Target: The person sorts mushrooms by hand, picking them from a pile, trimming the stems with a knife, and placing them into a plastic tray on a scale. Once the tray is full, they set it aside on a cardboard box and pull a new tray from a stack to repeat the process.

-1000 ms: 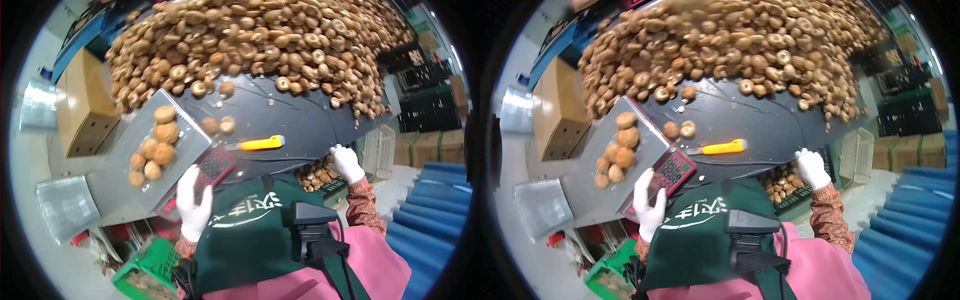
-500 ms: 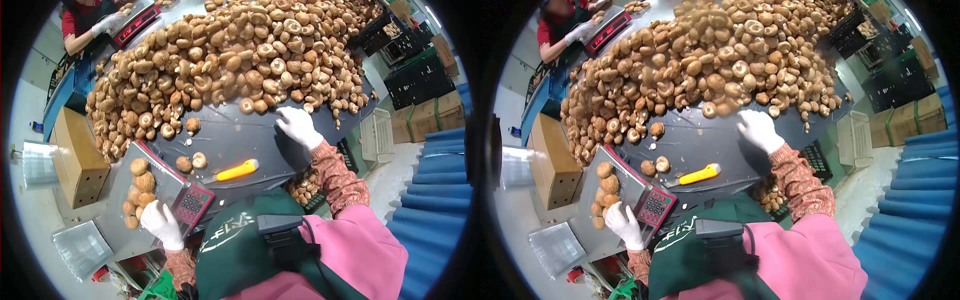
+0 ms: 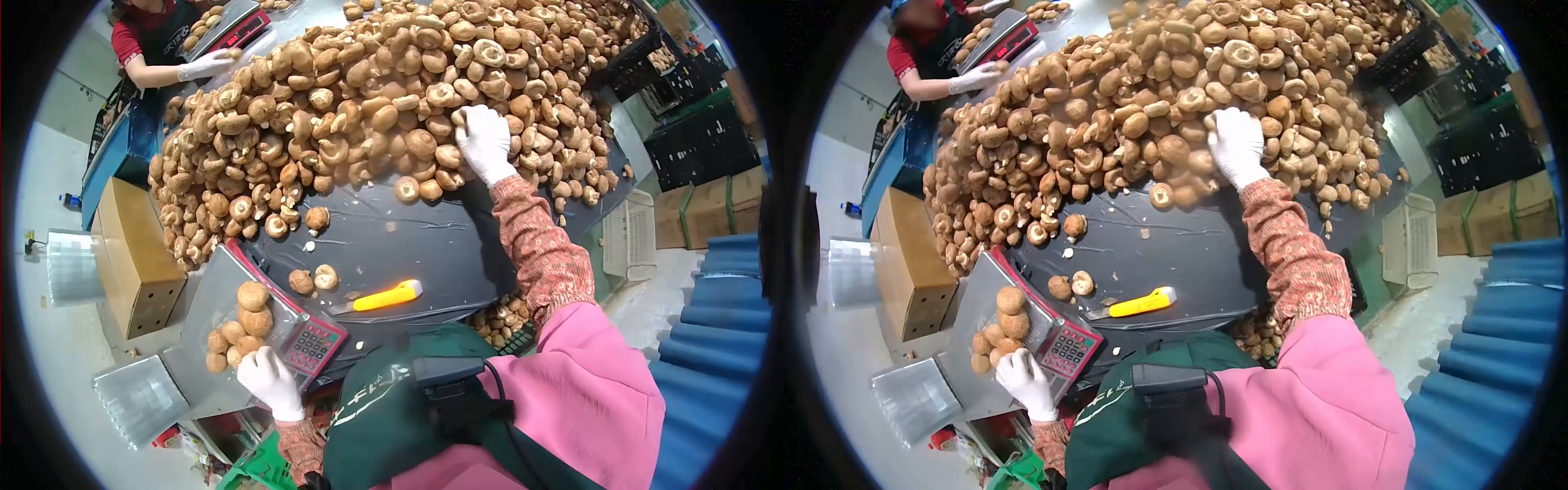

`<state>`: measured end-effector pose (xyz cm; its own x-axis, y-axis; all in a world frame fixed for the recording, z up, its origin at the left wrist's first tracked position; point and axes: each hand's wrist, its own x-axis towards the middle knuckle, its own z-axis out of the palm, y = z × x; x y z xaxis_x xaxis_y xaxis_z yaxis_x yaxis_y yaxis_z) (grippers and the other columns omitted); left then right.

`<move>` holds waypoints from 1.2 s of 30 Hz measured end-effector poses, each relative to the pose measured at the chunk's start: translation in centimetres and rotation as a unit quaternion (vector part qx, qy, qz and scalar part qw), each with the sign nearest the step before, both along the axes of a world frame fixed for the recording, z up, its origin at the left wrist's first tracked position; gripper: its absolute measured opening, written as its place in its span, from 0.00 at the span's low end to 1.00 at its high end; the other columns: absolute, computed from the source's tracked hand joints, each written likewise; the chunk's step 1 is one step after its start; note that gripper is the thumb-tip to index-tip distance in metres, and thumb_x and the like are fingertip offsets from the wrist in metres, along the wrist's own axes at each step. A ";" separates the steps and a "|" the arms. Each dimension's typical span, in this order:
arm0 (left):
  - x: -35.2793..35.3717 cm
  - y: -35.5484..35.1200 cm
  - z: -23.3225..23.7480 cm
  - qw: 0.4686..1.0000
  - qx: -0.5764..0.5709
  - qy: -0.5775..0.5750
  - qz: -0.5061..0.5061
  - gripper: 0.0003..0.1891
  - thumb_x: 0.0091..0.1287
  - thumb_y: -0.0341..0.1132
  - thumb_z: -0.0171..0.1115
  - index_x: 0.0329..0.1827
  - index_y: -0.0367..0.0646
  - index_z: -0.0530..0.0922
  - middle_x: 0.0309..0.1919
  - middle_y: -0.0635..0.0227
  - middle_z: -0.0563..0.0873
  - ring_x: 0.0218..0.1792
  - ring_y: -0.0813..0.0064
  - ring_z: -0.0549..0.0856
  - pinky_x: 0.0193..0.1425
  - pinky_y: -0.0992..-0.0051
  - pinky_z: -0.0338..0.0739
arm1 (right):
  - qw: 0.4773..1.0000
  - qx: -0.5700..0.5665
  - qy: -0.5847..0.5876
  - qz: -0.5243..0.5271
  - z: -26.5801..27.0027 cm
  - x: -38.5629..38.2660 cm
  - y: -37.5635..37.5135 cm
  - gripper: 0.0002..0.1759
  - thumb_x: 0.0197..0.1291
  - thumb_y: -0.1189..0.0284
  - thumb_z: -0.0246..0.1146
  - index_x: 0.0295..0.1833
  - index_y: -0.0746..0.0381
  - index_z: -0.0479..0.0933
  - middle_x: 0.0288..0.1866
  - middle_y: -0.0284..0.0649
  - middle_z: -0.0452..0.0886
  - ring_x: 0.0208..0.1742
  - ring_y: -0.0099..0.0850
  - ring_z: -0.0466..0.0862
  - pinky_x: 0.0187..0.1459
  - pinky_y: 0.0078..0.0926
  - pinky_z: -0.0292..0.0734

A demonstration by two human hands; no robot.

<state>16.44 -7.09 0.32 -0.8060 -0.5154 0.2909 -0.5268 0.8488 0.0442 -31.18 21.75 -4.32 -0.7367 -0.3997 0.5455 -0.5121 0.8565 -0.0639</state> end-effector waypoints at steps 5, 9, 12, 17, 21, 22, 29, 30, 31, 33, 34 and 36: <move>1.0 1.2 0.7 0.996 0.031 0.082 0.000 0.17 0.60 0.21 0.67 0.53 0.42 0.82 0.45 0.59 0.81 0.50 0.56 0.79 0.58 0.59 0.72 | 0.732 -0.537 -0.400 0.125 1.1 2.3 0.9 0.19 0.64 0.72 0.69 0.60 0.64 0.77 0.53 0.39 0.84 0.54 0.30 0.84 0.55 0.30 0.80; -0.8 2.8 2.7 0.977 0.107 0.180 -0.034 0.16 0.61 0.16 0.65 0.52 0.37 0.82 0.43 0.58 0.82 0.44 0.59 0.81 0.52 0.64 0.77 | 0.487 -0.649 -0.539 0.227 4.5 7.4 1.2 0.23 0.67 0.73 0.67 0.64 0.68 0.74 0.60 0.41 0.81 0.59 0.27 0.81 0.62 0.28 0.76; -3.7 4.2 3.6 0.936 0.268 0.216 -0.068 0.15 0.64 0.17 0.65 0.53 0.36 0.82 0.47 0.58 0.84 0.46 0.63 0.84 0.53 0.67 0.79 | 0.502 -0.617 -0.554 0.245 5.0 10.6 0.6 0.25 0.67 0.71 0.67 0.66 0.68 0.71 0.65 0.45 0.78 0.66 0.32 0.78 0.67 0.33 0.74; -9.9 8.1 5.0 0.595 0.762 0.249 -0.060 0.41 0.65 0.20 0.68 0.80 0.38 0.57 0.76 0.53 0.67 0.70 0.60 0.76 0.69 0.65 0.77 | 0.680 -0.435 -0.544 0.227 9.5 20.5 -4.0 0.17 0.60 0.77 0.71 0.54 0.64 0.78 0.51 0.35 0.82 0.49 0.22 0.81 0.52 0.22 0.78; -10.5 10.0 4.6 0.527 0.794 0.284 -0.106 0.43 0.63 0.20 0.69 0.80 0.36 0.56 0.73 0.57 0.67 0.72 0.63 0.72 0.74 0.64 0.70 | 0.705 -0.400 -0.500 0.303 7.2 27.3 -6.1 0.19 0.60 0.77 0.72 0.55 0.66 0.77 0.50 0.38 0.82 0.50 0.24 0.82 0.51 0.23 0.81; -10.0 9.6 4.0 0.570 0.758 0.293 -0.122 0.42 0.63 0.20 0.70 0.79 0.36 0.59 0.72 0.57 0.69 0.71 0.64 0.73 0.74 0.64 0.70 | 0.638 -0.428 -0.580 0.272 7.0 27.6 -6.2 0.20 0.61 0.76 0.71 0.57 0.67 0.75 0.53 0.39 0.81 0.52 0.25 0.82 0.53 0.23 0.80; -8.6 9.0 3.7 0.701 0.623 0.309 -0.158 0.37 0.61 0.21 0.72 0.75 0.35 0.67 0.64 0.57 0.78 0.65 0.67 0.79 0.71 0.68 0.73 | 0.350 -0.516 -0.752 0.213 6.4 28.3 -5.8 0.26 0.64 0.72 0.70 0.64 0.67 0.71 0.60 0.41 0.79 0.62 0.26 0.78 0.63 0.30 0.74; -8.5 8.8 3.6 0.728 0.592 0.304 -0.166 0.37 0.61 0.21 0.72 0.74 0.36 0.68 0.62 0.57 0.79 0.63 0.67 0.81 0.69 0.68 0.75 | 0.342 -0.513 -0.758 0.211 6.5 28.3 -5.7 0.27 0.64 0.71 0.70 0.65 0.67 0.71 0.61 0.41 0.78 0.63 0.27 0.77 0.63 0.30 0.74; -8.4 8.8 3.6 0.724 0.600 0.294 -0.174 0.37 0.61 0.19 0.70 0.75 0.36 0.66 0.66 0.57 0.77 0.65 0.66 0.79 0.71 0.67 0.73 | 0.334 -0.511 -0.764 0.209 6.5 28.3 -5.6 0.27 0.65 0.70 0.70 0.66 0.67 0.70 0.63 0.41 0.78 0.63 0.27 0.77 0.63 0.30 0.74; -8.2 8.7 3.5 0.714 0.616 0.272 -0.192 0.40 0.62 0.15 0.67 0.78 0.37 0.62 0.72 0.57 0.73 0.68 0.66 0.76 0.74 0.65 0.71 | 0.320 -0.525 -0.761 0.205 7.1 28.2 -5.4 0.29 0.65 0.69 0.69 0.67 0.66 0.69 0.65 0.42 0.76 0.63 0.28 0.77 0.62 0.30 0.75; -8.2 8.6 3.4 0.713 0.625 0.258 -0.188 0.39 0.62 0.15 0.67 0.78 0.37 0.63 0.70 0.57 0.74 0.67 0.66 0.78 0.73 0.65 0.71 | 0.316 -0.534 -0.757 0.203 7.4 28.0 -5.1 0.29 0.65 0.68 0.69 0.68 0.66 0.69 0.66 0.42 0.75 0.63 0.28 0.77 0.62 0.30 0.75; -8.4 8.7 3.2 0.702 0.644 0.233 -0.194 0.37 0.63 0.16 0.66 0.77 0.37 0.64 0.68 0.56 0.77 0.64 0.67 0.80 0.71 0.66 0.73 | 0.351 -0.529 -0.750 0.187 7.4 27.0 -3.3 0.30 0.65 0.68 0.69 0.69 0.66 0.68 0.68 0.41 0.74 0.64 0.28 0.76 0.60 0.30 0.76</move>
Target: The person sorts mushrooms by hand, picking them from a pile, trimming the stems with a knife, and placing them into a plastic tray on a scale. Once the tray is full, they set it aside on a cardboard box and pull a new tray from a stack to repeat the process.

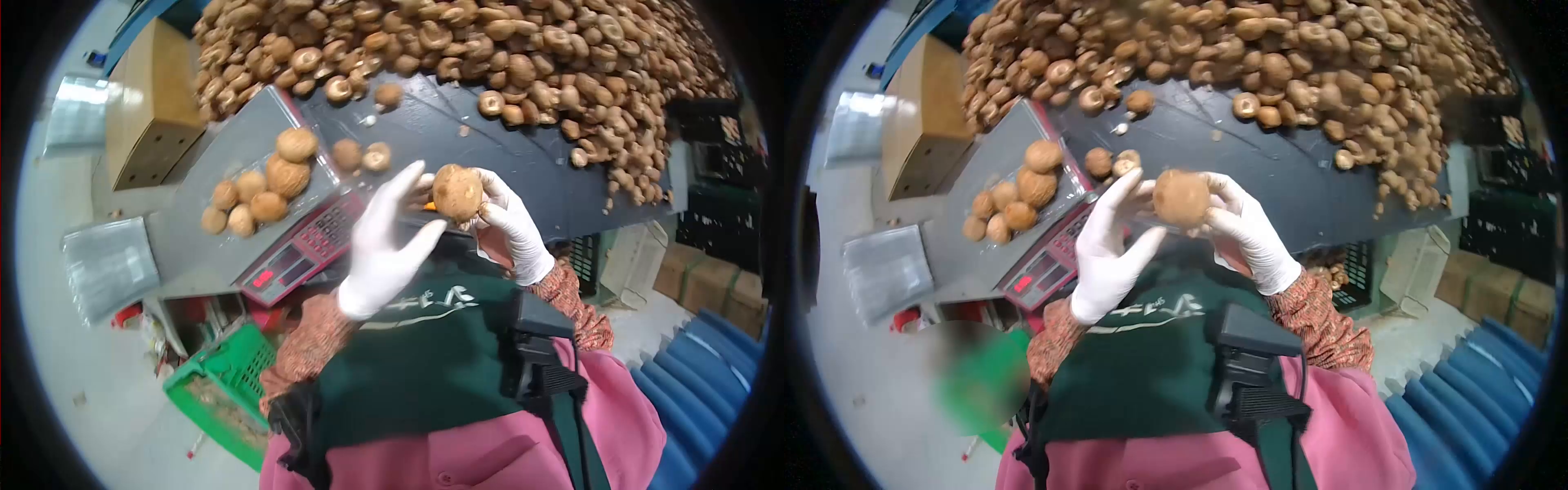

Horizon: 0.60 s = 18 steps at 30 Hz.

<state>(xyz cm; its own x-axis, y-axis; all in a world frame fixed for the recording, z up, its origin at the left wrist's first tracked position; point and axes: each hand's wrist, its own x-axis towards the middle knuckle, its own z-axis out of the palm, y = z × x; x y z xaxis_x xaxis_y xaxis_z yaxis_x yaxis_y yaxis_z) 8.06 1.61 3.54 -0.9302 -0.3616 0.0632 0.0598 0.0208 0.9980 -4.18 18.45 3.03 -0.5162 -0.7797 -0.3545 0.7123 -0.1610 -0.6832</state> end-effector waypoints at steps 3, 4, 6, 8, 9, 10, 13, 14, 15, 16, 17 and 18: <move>0.3 -0.4 0.2 0.998 -0.052 -0.038 -0.003 0.31 0.65 0.17 0.64 0.74 0.35 0.68 0.62 0.57 0.81 0.60 0.68 0.83 0.68 0.68 0.75 | 0.975 0.161 0.153 -0.005 0.5 -3.1 5.8 0.27 0.65 0.67 0.68 0.67 0.64 0.72 0.63 0.37 0.78 0.62 0.28 0.79 0.61 0.28 0.76; 0.3 -0.7 0.1 0.998 -0.036 -0.042 -0.001 0.30 0.66 0.18 0.63 0.73 0.35 0.70 0.62 0.57 0.82 0.59 0.68 0.83 0.68 0.68 0.75 | 0.945 0.236 0.226 0.011 0.4 -4.1 8.0 0.25 0.65 0.68 0.67 0.66 0.64 0.74 0.59 0.37 0.81 0.58 0.27 0.81 0.60 0.27 0.77; 0.2 -0.6 -0.4 0.998 0.007 -0.057 0.037 0.27 0.63 0.20 0.66 0.67 0.36 0.75 0.57 0.58 0.85 0.57 0.70 0.84 0.65 0.70 0.77 | 0.831 0.411 0.368 0.063 -0.2 -5.8 12.6 0.22 0.63 0.66 0.67 0.61 0.62 0.78 0.48 0.42 0.87 0.47 0.27 0.86 0.54 0.26 0.81; -0.1 -0.6 -0.6 0.996 0.035 -0.075 0.036 0.26 0.65 0.20 0.65 0.67 0.35 0.75 0.57 0.58 0.85 0.57 0.70 0.84 0.65 0.70 0.77 | 0.615 0.532 0.543 0.209 -0.1 -6.5 15.2 0.19 0.59 0.63 0.69 0.52 0.60 0.80 0.41 0.47 0.86 0.41 0.40 0.88 0.45 0.36 0.83; -0.3 -0.6 -0.6 0.995 0.034 -0.083 0.033 0.25 0.65 0.20 0.64 0.67 0.35 0.75 0.57 0.58 0.85 0.57 0.70 0.84 0.65 0.70 0.77 | 0.491 0.549 0.610 0.292 -0.3 -6.9 16.0 0.18 0.57 0.61 0.70 0.49 0.60 0.81 0.39 0.47 0.86 0.40 0.44 0.88 0.43 0.40 0.83; -0.4 -0.5 -0.7 0.994 0.036 -0.098 0.028 0.25 0.66 0.20 0.63 0.67 0.35 0.75 0.56 0.58 0.85 0.56 0.71 0.84 0.65 0.71 0.77 | 0.446 0.567 0.610 0.328 -0.4 -7.2 16.0 0.17 0.56 0.60 0.70 0.46 0.59 0.80 0.38 0.44 0.85 0.39 0.46 0.87 0.41 0.44 0.82; -1.0 -0.2 -0.8 0.993 0.019 -0.117 -0.004 0.24 0.67 0.20 0.63 0.67 0.36 0.75 0.55 0.59 0.85 0.56 0.71 0.84 0.64 0.71 0.77 | 0.519 0.491 0.696 0.067 -2.8 -9.4 12.8 0.17 0.59 0.60 0.69 0.49 0.57 0.80 0.38 0.44 0.84 0.38 0.45 0.87 0.40 0.40 0.82; -1.1 0.1 -1.0 0.992 0.024 -0.121 -0.004 0.23 0.67 0.21 0.63 0.67 0.36 0.76 0.54 0.60 0.85 0.55 0.72 0.85 0.63 0.72 0.78 | 0.528 0.487 0.695 0.011 -3.4 -10.6 11.1 0.18 0.59 0.60 0.69 0.51 0.57 0.79 0.41 0.43 0.83 0.38 0.45 0.86 0.40 0.39 0.82; -1.2 0.3 -0.8 0.990 0.020 -0.137 -0.010 0.23 0.67 0.21 0.63 0.66 0.36 0.76 0.54 0.60 0.85 0.54 0.73 0.85 0.63 0.72 0.78 | 0.537 0.481 0.691 -0.045 -4.1 -12.0 9.4 0.19 0.60 0.60 0.69 0.53 0.57 0.79 0.44 0.43 0.83 0.38 0.46 0.86 0.40 0.39 0.82; -1.3 0.3 -0.4 0.988 0.015 -0.153 -0.014 0.23 0.67 0.21 0.63 0.66 0.36 0.76 0.53 0.61 0.85 0.54 0.73 0.85 0.63 0.72 0.78 | 0.515 0.482 0.704 -0.085 -5.2 -13.8 7.8 0.20 0.60 0.60 0.69 0.54 0.57 0.78 0.47 0.43 0.82 0.40 0.46 0.86 0.40 0.39 0.82; -1.4 0.4 -0.2 0.985 0.010 -0.169 -0.017 0.22 0.67 0.21 0.62 0.66 0.36 0.77 0.53 0.61 0.85 0.54 0.73 0.85 0.62 0.72 0.78 | 0.492 0.481 0.715 -0.124 -6.4 -15.7 6.4 0.22 0.60 0.60 0.68 0.56 0.57 0.77 0.51 0.43 0.81 0.41 0.46 0.85 0.41 0.40 0.82; -1.5 0.5 0.0 0.986 -0.012 -0.166 -0.018 0.22 0.68 0.22 0.62 0.66 0.36 0.77 0.52 0.61 0.86 0.53 0.74 0.85 0.61 0.73 0.78 | 0.459 0.482 0.733 -0.140 -7.1 -17.2 5.2 0.23 0.60 0.59 0.68 0.58 0.57 0.76 0.52 0.43 0.81 0.43 0.45 0.85 0.43 0.41 0.81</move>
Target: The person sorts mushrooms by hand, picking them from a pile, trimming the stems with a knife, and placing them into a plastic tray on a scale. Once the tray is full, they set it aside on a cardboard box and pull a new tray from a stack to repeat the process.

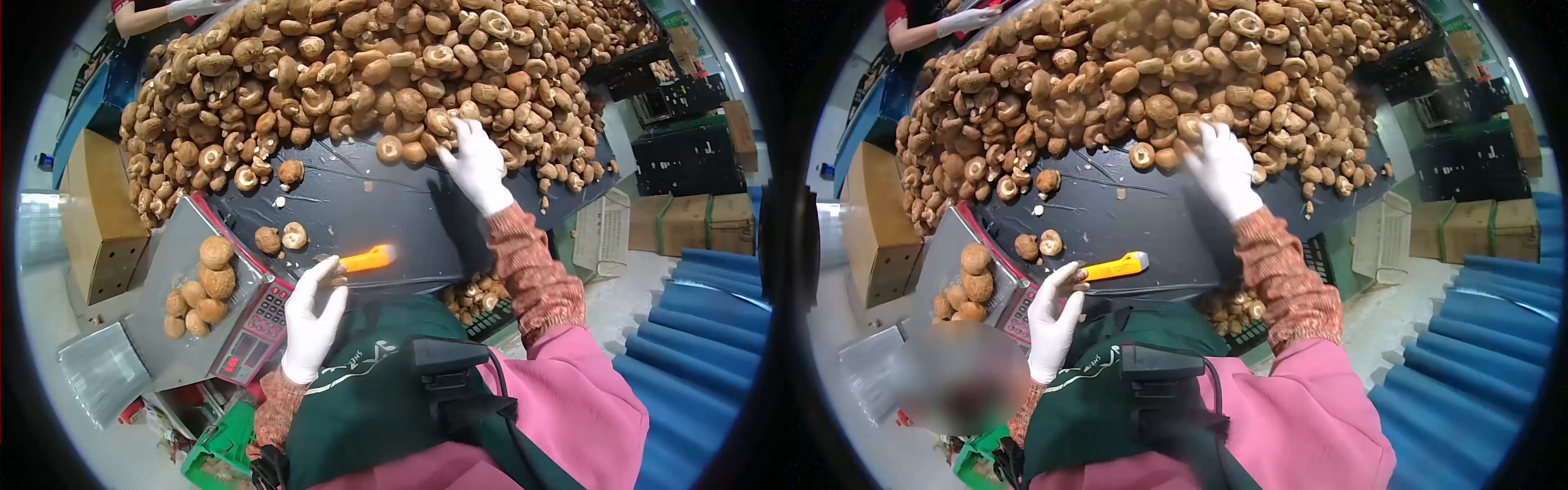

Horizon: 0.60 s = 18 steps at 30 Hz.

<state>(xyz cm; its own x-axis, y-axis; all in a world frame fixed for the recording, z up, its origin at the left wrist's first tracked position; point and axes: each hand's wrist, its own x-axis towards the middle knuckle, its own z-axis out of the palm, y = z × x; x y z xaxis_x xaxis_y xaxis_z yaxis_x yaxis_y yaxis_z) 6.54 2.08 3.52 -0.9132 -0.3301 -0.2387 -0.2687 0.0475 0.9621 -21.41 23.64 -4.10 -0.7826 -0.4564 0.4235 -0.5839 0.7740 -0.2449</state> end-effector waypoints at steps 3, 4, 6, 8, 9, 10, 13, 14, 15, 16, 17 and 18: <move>0.2 0.1 0.0 1.000 -0.016 -0.017 0.011 0.21 0.68 0.22 0.62 0.66 0.36 0.77 0.52 0.61 0.86 0.53 0.73 0.85 0.61 0.73 0.78 | 0.995 0.052 -0.076 -0.032 -2.9 -3.6 -1.0 0.27 0.60 0.60 0.69 0.63 0.58 0.76 0.55 0.45 0.81 0.47 0.44 0.84 0.49 0.41 0.80; 0.3 0.1 0.2 1.000 0.001 -0.020 0.020 0.21 0.68 0.22 0.62 0.66 0.35 0.77 0.52 0.60 0.86 0.53 0.73 0.85 0.61 0.73 0.79 | 0.990 -0.056 -0.125 -0.027 -3.0 -3.7 -0.9 0.27 0.60 0.60 0.69 0.62 0.59 0.77 0.52 0.45 0.82 0.45 0.41 0.85 0.48 0.39 0.80; 0.5 0.1 -0.5 0.999 -0.016 -0.024 0.033 0.21 0.68 0.22 0.63 0.65 0.35 0.77 0.53 0.59 0.86 0.52 0.73 0.85 0.61 0.73 0.79 | 0.929 -0.262 -0.263 -0.016 -2.2 -3.8 -0.5 0.22 0.65 0.63 0.68 0.60 0.61 0.79 0.44 0.41 0.86 0.41 0.33 0.87 0.42 0.32 0.82; 0.5 0.2 -1.1 0.999 -0.012 -0.018 0.029 0.21 0.71 0.23 0.60 0.67 0.35 0.76 0.54 0.60 0.86 0.53 0.73 0.85 0.62 0.73 0.78 | 0.698 -0.490 -0.521 0.034 -0.4 -2.5 0.7 0.21 0.70 0.60 0.66 0.60 0.63 0.78 0.46 0.39 0.86 0.41 0.29 0.87 0.40 0.29 0.82; 0.4 0.3 -1.2 1.000 0.001 -0.009 0.020 0.20 0.73 0.23 0.57 0.68 0.34 0.75 0.56 0.61 0.85 0.55 0.74 0.84 0.63 0.74 0.77 | 0.624 -0.529 -0.571 0.074 0.2 -1.8 1.1 0.21 0.71 0.59 0.65 0.60 0.64 0.78 0.47 0.39 0.86 0.42 0.28 0.86 0.40 0.29 0.82; 0.1 0.4 -0.9 0.999 -0.018 -0.026 0.009 0.21 0.73 0.23 0.58 0.68 0.35 0.75 0.56 0.60 0.85 0.54 0.73 0.85 0.63 0.74 0.77 | 0.605 -0.553 -0.568 0.069 -0.3 -1.2 0.8 0.24 0.72 0.56 0.63 0.62 0.63 0.77 0.51 0.40 0.86 0.45 0.28 0.86 0.41 0.28 0.82; -0.7 1.0 -0.7 0.999 -0.032 -0.005 0.005 0.23 0.67 0.25 0.65 0.66 0.37 0.77 0.53 0.58 0.86 0.53 0.70 0.86 0.61 0.71 0.79 | 0.545 -0.525 -0.640 0.132 1.9 2.0 -0.1 0.24 0.74 0.56 0.61 0.63 0.63 0.76 0.54 0.40 0.85 0.49 0.29 0.86 0.42 0.29 0.82; -0.8 0.9 -0.7 0.998 -0.062 0.011 -0.017 0.25 0.67 0.24 0.65 0.68 0.37 0.75 0.56 0.59 0.85 0.55 0.71 0.85 0.63 0.71 0.78 | 0.541 -0.514 -0.653 0.133 2.7 3.4 -0.8 0.25 0.75 0.56 0.59 0.64 0.64 0.74 0.57 0.41 0.85 0.48 0.28 0.85 0.43 0.28 0.81; -0.9 0.8 -0.7 0.995 -0.092 0.026 -0.039 0.27 0.68 0.23 0.65 0.71 0.37 0.73 0.59 0.60 0.84 0.57 0.73 0.83 0.65 0.71 0.76 | 0.539 -0.494 -0.672 0.121 2.9 4.5 -1.6 0.24 0.76 0.57 0.58 0.63 0.65 0.75 0.51 0.43 0.85 0.42 0.27 0.84 0.37 0.26 0.79; -0.9 1.1 -0.7 0.992 -0.120 0.030 -0.029 0.31 0.64 0.24 0.69 0.72 0.38 0.71 0.62 0.60 0.81 0.58 0.71 0.83 0.67 0.69 0.75 | 0.533 -0.483 -0.686 0.114 3.1 5.8 -2.4 0.22 0.75 0.57 0.59 0.59 0.65 0.77 0.48 0.41 0.85 0.42 0.25 0.83 0.38 0.26 0.79; -1.0 1.3 -0.5 0.993 -0.110 0.041 -0.012 0.36 0.61 0.27 0.73 0.74 0.39 0.70 0.65 0.58 0.79 0.59 0.68 0.82 0.68 0.68 0.74 | 0.528 -0.472 -0.698 0.107 3.3 7.2 -3.0 0.20 0.74 0.58 0.61 0.54 0.65 0.80 0.45 0.38 0.86 0.42 0.22 0.83 0.39 0.26 0.80; -1.0 1.2 -0.1 0.987 -0.147 0.061 -0.007 0.37 0.60 0.27 0.74 0.74 0.39 0.69 0.66 0.56 0.78 0.62 0.65 0.81 0.70 0.66 0.73 | 0.525 -0.439 -0.717 0.131 3.6 8.4 -3.6 0.19 0.74 0.58 0.61 0.52 0.65 0.81 0.43 0.37 0.85 0.39 0.21 0.82 0.38 0.24 0.79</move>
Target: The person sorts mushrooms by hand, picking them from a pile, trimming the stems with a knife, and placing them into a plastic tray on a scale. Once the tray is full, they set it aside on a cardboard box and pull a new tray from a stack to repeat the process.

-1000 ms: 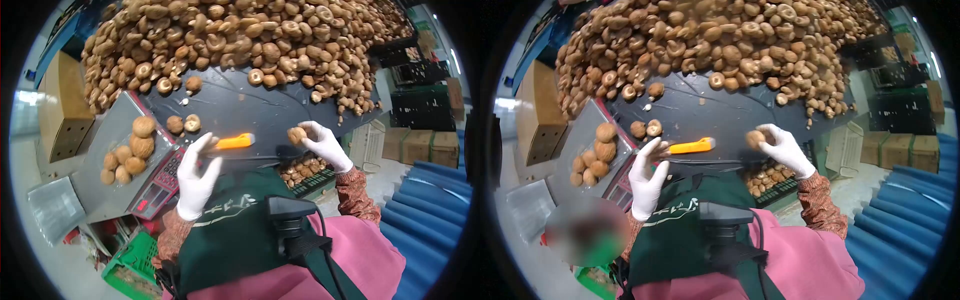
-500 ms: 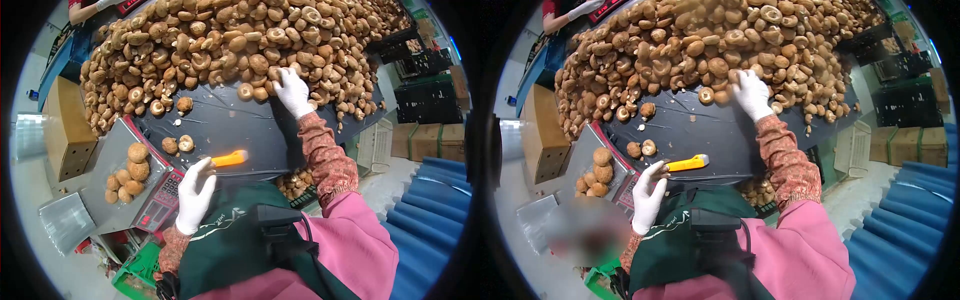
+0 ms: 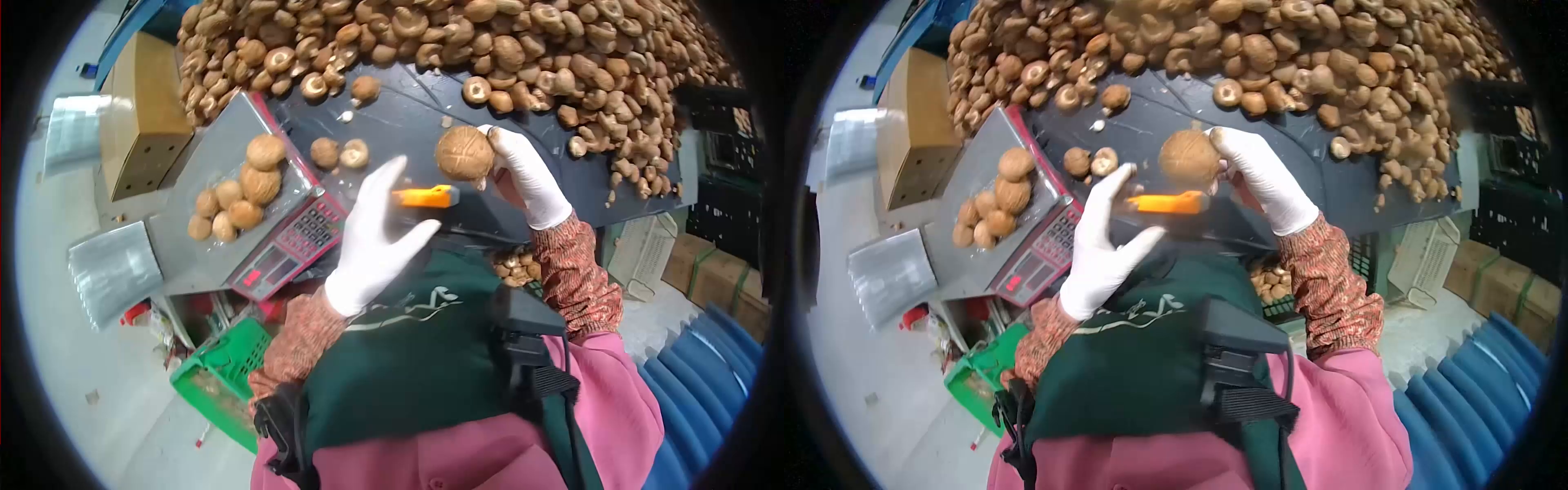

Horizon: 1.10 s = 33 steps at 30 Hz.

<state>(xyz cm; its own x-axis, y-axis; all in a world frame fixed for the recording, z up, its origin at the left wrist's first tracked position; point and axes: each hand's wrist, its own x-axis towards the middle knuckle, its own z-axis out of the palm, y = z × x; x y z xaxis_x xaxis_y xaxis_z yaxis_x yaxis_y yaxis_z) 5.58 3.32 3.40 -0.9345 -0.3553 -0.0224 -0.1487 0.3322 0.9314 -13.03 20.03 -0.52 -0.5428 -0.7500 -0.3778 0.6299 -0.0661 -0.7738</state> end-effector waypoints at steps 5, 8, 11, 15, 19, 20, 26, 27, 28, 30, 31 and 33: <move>0.9 -1.2 0.6 0.988 -0.120 0.038 -0.093 0.34 0.61 0.30 0.73 0.71 0.38 0.72 0.68 0.54 0.76 0.70 0.57 0.75 0.75 0.63 0.68 | 0.980 0.049 0.117 0.155 1.4 4.9 -2.8 0.21 0.76 0.57 0.58 0.46 0.67 0.82 0.35 0.33 0.83 0.28 0.19 0.77 0.34 0.20 0.76; 1.5 -1.5 1.1 0.985 0.171 0.020 -0.021 0.29 0.69 0.31 0.65 0.73 0.38 0.68 0.66 0.55 0.77 0.64 0.61 0.79 0.71 0.66 0.72 | 0.994 0.025 0.013 0.102 1.1 5.6 -2.8 0.23 0.78 0.56 0.56 0.51 0.68 0.81 0.37 0.36 0.84 0.31 0.20 0.79 0.36 0.20 0.76; 2.0 -2.5 1.0 0.836 0.543 0.053 0.054 0.25 0.81 0.37 0.49 0.77 0.38 0.62 0.63 0.54 0.79 0.60 0.61 0.83 0.61 0.65 0.81 | 0.994 0.056 0.060 0.070 1.1 5.7 -2.7 0.21 0.79 0.60 0.53 0.56 0.67 0.80 0.42 0.39 0.86 0.31 0.20 0.80 0.38 0.20 0.76; 3.0 -4.1 0.0 0.743 0.666 0.060 0.022 0.26 0.84 0.45 0.40 0.76 0.39 0.63 0.62 0.49 0.79 0.54 0.56 0.85 0.54 0.64 0.83 | 0.982 0.097 0.146 0.076 0.5 6.2 -2.5 0.18 0.78 0.64 0.54 0.60 0.67 0.78 0.44 0.38 0.86 0.34 0.20 0.80 0.41 0.19 0.77; 4.0 -4.8 -1.0 0.683 0.727 0.078 -0.006 0.26 0.84 0.47 0.36 0.76 0.39 0.64 0.62 0.48 0.80 0.51 0.55 0.86 0.49 0.65 0.83 | 0.969 0.129 0.189 0.093 1.5 7.1 -3.4 0.17 0.77 0.67 0.56 0.60 0.68 0.78 0.45 0.38 0.86 0.35 0.20 0.80 0.44 0.19 0.78; 4.2 -4.8 -1.3 0.691 0.719 0.073 0.010 0.26 0.84 0.47 0.37 0.76 0.39 0.64 0.62 0.48 0.79 0.50 0.56 0.86 0.46 0.66 0.83 | 0.965 0.136 0.202 0.099 1.5 7.2 -3.7 0.17 0.77 0.68 0.56 0.60 0.68 0.78 0.45 0.38 0.86 0.36 0.20 0.80 0.44 0.19 0.78; 5.3 -5.2 -1.2 0.659 0.744 0.101 0.041 0.26 0.82 0.44 0.47 0.76 0.40 0.62 0.64 0.50 0.77 0.56 0.54 0.85 0.59 0.63 0.83 | 0.896 0.162 0.402 0.101 -0.2 8.6 -5.1 0.15 0.68 0.72 0.63 0.58 0.63 0.79 0.44 0.40 0.86 0.39 0.28 0.84 0.45 0.24 0.79; 5.5 -5.1 -1.0 0.678 0.725 0.106 0.051 0.27 0.80 0.44 0.50 0.77 0.40 0.61 0.65 0.51 0.77 0.57 0.54 0.84 0.60 0.62 0.82 | 0.845 0.171 0.497 0.100 -0.8 8.9 -5.3 0.15 0.65 0.73 0.64 0.57 0.62 0.80 0.43 0.40 0.85 0.40 0.31 0.85 0.45 0.26 0.79; 5.6 -5.0 -0.7 0.696 0.706 0.112 0.060 0.29 0.79 0.43 0.53 0.77 0.40 0.60 0.65 0.52 0.77 0.58 0.54 0.84 0.62 0.61 0.82 | 0.726 0.195 0.649 0.115 -1.7 8.9 -5.6 0.17 0.58 0.71 0.69 0.54 0.57 0.81 0.42 0.41 0.83 0.44 0.37 0.84 0.47 0.32 0.78; 5.9 -5.0 -0.2 0.726 0.673 0.119 0.079 0.32 0.77 0.43 0.58 0.78 0.40 0.59 0.65 0.53 0.77 0.60 0.54 0.83 0.64 0.60 0.81 | 0.638 0.208 0.729 0.136 -3.8 9.3 -6.3 0.18 0.54 0.69 0.71 0.51 0.58 0.80 0.41 0.40 0.80 0.45 0.41 0.80 0.47 0.36 0.75; 6.1 -5.0 0.0 0.737 0.659 0.121 0.088 0.33 0.76 0.43 0.60 0.78 0.40 0.58 0.65 0.54 0.77 0.61 0.55 0.83 0.63 0.60 0.81 | 0.600 0.218 0.756 0.141 -5.3 9.5 -6.5 0.19 0.53 0.68 0.71 0.51 0.58 0.79 0.41 0.41 0.80 0.45 0.42 0.80 0.46 0.36 0.75; 6.7 -5.3 -0.1 0.750 0.644 0.123 0.093 0.35 0.74 0.42 0.63 0.78 0.41 0.58 0.67 0.53 0.75 0.62 0.52 0.82 0.64 0.59 0.81 | 0.591 0.232 0.752 0.175 -7.6 9.2 -5.6 0.19 0.52 0.69 0.71 0.51 0.59 0.79 0.42 0.42 0.78 0.45 0.44 0.79 0.46 0.39 0.76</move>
